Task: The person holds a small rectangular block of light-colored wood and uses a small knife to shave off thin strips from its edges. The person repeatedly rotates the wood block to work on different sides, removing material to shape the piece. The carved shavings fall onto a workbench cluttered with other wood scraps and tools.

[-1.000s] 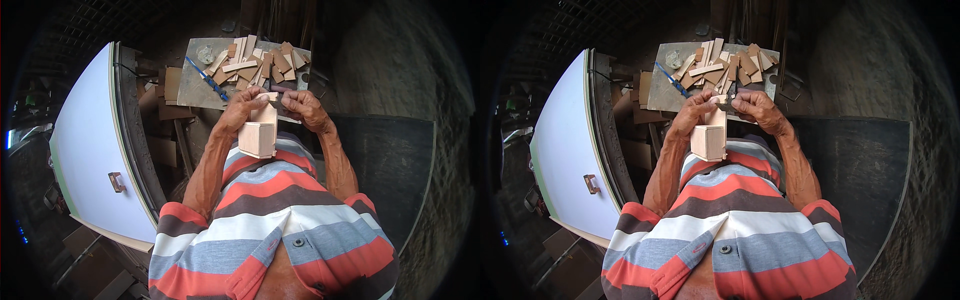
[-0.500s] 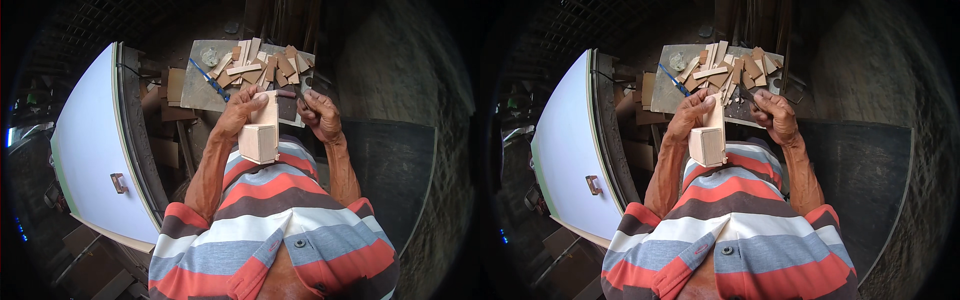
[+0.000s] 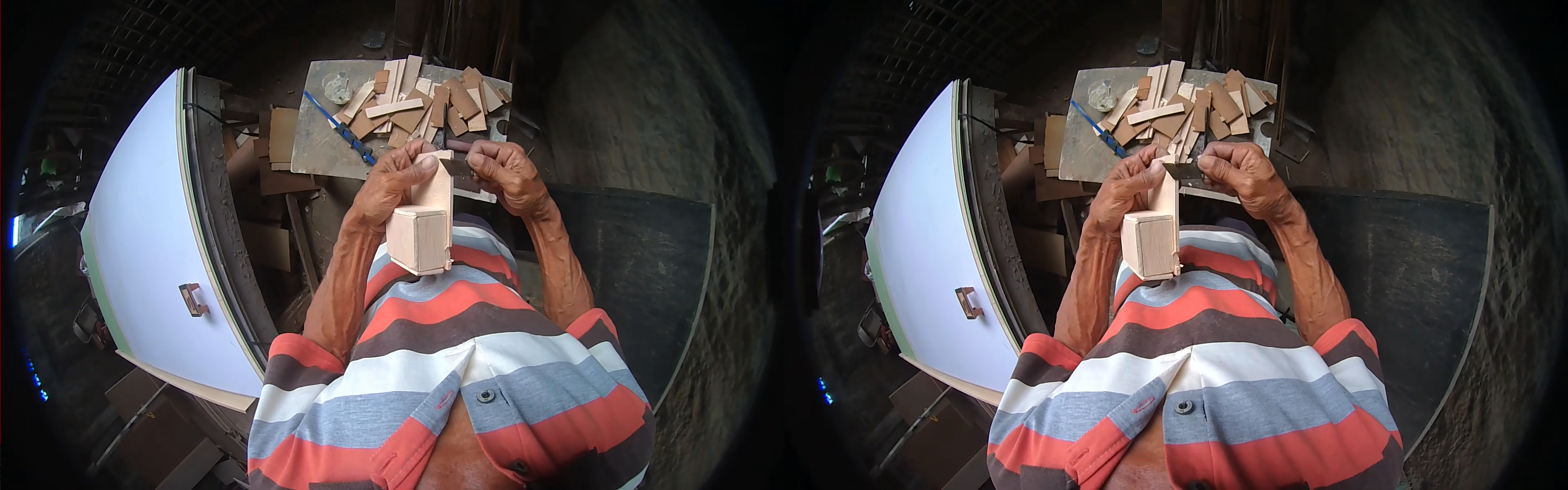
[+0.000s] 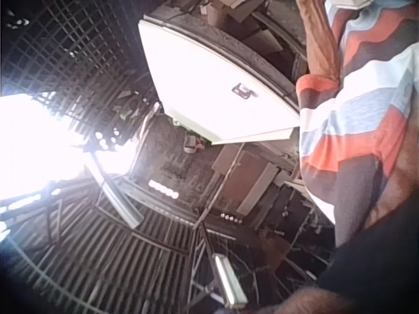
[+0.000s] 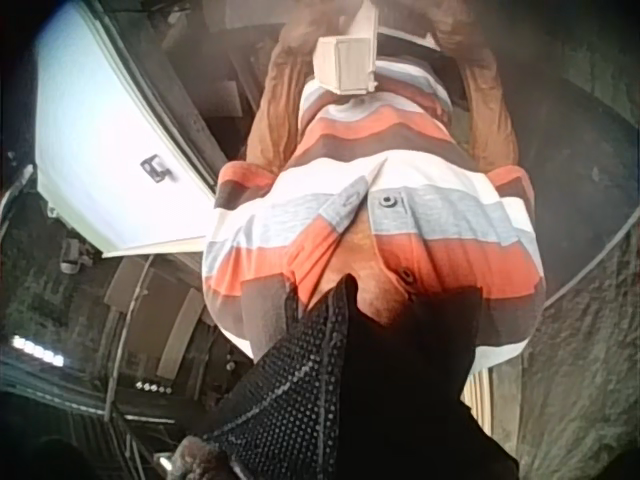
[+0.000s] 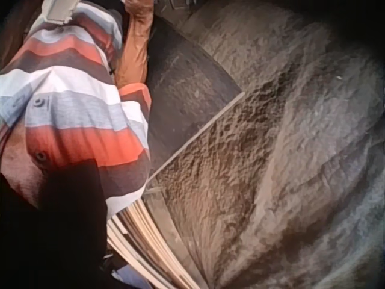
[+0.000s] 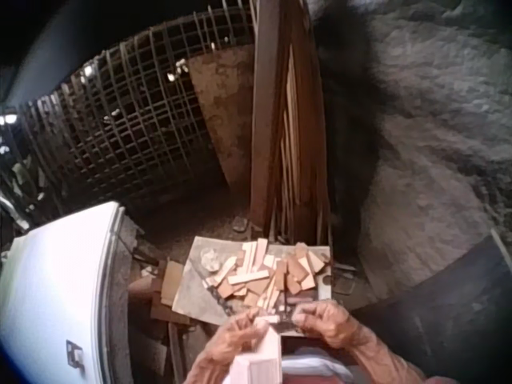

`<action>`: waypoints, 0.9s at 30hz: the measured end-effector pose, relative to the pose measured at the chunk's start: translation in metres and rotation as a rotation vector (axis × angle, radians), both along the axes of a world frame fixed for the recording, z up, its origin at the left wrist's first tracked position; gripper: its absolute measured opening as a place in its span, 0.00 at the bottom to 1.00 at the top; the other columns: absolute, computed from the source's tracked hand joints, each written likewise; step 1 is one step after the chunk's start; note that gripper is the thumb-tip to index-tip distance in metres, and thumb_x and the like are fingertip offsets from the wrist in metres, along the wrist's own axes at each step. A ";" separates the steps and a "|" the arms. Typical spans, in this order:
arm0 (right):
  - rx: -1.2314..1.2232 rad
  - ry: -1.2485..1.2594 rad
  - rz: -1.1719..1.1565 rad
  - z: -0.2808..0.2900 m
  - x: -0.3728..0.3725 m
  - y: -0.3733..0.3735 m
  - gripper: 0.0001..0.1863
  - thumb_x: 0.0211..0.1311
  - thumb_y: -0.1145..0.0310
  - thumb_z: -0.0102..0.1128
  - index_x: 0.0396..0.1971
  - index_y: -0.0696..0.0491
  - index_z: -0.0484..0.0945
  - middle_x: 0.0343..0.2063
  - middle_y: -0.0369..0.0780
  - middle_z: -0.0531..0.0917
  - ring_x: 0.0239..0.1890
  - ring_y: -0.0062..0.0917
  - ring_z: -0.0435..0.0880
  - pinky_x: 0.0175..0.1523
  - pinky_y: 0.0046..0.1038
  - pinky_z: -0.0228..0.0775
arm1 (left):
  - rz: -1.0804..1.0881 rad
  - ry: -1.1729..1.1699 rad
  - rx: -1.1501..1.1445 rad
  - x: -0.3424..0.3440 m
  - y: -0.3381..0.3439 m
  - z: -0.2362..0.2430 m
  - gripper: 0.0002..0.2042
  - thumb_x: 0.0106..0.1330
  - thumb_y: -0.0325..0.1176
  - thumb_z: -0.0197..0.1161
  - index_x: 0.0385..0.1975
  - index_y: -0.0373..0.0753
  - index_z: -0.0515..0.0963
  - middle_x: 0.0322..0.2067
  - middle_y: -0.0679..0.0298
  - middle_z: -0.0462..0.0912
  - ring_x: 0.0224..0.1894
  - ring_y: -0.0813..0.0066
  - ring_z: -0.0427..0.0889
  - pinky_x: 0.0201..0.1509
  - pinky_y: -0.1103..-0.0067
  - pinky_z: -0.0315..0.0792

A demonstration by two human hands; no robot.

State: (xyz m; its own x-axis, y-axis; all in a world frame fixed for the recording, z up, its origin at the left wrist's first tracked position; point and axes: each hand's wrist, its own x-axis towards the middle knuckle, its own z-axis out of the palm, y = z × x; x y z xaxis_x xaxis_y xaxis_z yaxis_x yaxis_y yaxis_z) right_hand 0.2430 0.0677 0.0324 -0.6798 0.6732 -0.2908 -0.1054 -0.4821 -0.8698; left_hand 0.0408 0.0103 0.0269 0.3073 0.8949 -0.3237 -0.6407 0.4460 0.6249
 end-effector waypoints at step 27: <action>-0.056 0.031 -0.069 -0.006 0.003 0.010 0.12 0.66 0.64 0.56 0.25 0.55 0.77 0.21 0.27 0.72 0.22 0.07 0.66 0.27 0.11 0.58 | 0.058 0.067 -0.028 0.003 0.011 -0.003 0.07 0.66 0.32 0.60 0.36 0.38 0.71 0.27 0.69 0.78 0.26 0.86 0.77 0.30 0.87 0.72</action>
